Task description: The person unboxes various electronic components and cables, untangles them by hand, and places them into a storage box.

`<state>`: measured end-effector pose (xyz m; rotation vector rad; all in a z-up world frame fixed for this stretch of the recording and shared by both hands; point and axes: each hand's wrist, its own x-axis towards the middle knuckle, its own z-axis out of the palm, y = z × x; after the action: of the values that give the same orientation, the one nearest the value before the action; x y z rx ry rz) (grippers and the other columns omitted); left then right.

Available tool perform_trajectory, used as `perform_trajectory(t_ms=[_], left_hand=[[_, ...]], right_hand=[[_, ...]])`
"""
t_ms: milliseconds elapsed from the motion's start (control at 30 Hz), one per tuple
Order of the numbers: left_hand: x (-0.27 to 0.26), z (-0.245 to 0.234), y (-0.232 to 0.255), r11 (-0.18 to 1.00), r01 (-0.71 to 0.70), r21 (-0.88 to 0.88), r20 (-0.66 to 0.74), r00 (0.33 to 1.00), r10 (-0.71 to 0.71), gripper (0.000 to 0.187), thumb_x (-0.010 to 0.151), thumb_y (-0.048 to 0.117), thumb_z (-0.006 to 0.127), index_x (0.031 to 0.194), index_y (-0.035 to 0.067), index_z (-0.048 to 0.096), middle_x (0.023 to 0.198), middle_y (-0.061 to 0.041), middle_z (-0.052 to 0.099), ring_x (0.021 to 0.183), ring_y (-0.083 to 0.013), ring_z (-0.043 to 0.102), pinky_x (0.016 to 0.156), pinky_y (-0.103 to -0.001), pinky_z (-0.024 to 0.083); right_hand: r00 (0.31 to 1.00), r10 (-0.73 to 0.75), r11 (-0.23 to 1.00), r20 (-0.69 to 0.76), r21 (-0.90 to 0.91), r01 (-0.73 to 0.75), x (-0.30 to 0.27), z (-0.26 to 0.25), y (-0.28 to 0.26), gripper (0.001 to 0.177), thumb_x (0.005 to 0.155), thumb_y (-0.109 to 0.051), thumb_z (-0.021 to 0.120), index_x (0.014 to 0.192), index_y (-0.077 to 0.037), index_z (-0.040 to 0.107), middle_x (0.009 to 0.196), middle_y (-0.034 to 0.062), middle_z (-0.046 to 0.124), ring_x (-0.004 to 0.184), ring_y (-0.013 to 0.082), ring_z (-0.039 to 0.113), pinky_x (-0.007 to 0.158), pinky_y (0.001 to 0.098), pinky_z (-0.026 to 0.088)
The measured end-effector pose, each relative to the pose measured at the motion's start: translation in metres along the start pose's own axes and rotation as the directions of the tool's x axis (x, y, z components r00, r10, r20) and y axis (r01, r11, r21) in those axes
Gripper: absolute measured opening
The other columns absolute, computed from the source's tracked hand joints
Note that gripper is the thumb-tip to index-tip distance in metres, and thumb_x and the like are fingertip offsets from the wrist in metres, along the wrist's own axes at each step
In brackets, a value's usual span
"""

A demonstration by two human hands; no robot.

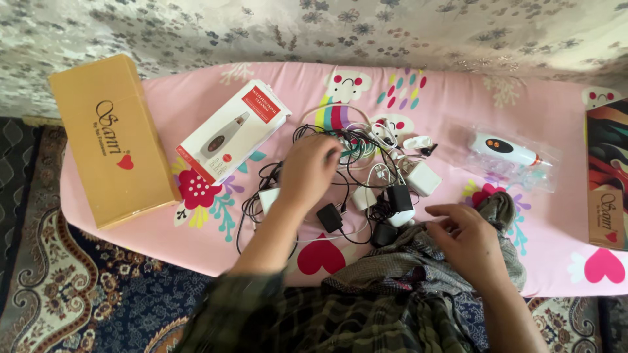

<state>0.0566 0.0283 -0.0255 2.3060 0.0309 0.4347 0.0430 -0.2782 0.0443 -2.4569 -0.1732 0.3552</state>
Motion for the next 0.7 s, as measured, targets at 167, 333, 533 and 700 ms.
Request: perform_trajectory(t_ms=[167,333,533,700], left_hand=[[0.035,0.041,-0.002,0.874,0.022,0.486,0.22,0.964,-0.147,0.017,0.075,0.024,0.08,0.091,0.016,0.078,0.112,-0.007,0.068,0.114,-0.0304,0.057,0.096,-0.051,0.044],[0.032,0.052,-0.019,0.891,-0.049,0.451,0.194,0.98,-0.045,0.004,0.076,0.015,0.08,0.079,0.016,0.079,0.103,-0.006,0.069,0.107,-0.029,0.061,0.09,-0.048,0.048],[0.024,0.006,-0.029,0.995,0.082,-0.05,0.054,0.995,-0.079,0.02,0.075,0.013,0.084,0.086,0.003,0.07,0.085,-0.01,0.067,0.078,-0.0264,0.066,0.069,-0.038,0.052],[0.001,-0.032,-0.038,0.739,0.319,-0.594,0.08,0.937,-0.34,0.017,0.086,0.014,0.078,0.099,0.006,0.069,0.099,-0.003,0.075,0.085,-0.0078,0.068,0.074,-0.025,0.055]], right_hand=[[0.999,-0.01,0.999,-0.041,0.037,0.011,-0.007,-0.004,-0.008,0.028,0.082,-0.013,0.076,0.11,-0.01,0.077,0.097,0.0064,0.073,0.08,0.0142,0.073,0.069,0.0306,0.057],[0.995,0.067,0.994,-0.069,0.087,-0.061,-0.014,-0.005,0.007,0.027,0.082,-0.013,0.076,0.109,-0.008,0.077,0.099,0.0059,0.074,0.079,0.0145,0.072,0.066,0.0304,0.057],[0.973,0.211,0.977,-0.094,0.064,-0.205,-0.01,-0.011,0.022,0.031,0.082,-0.016,0.078,0.112,-0.01,0.077,0.094,0.0073,0.074,0.074,0.0177,0.071,0.066,0.0318,0.057],[0.996,0.077,0.996,-0.04,0.036,-0.075,0.005,-0.002,0.035,0.027,0.086,-0.018,0.073,0.11,-0.008,0.077,0.097,0.0089,0.076,0.081,0.0193,0.074,0.073,0.0334,0.058]])
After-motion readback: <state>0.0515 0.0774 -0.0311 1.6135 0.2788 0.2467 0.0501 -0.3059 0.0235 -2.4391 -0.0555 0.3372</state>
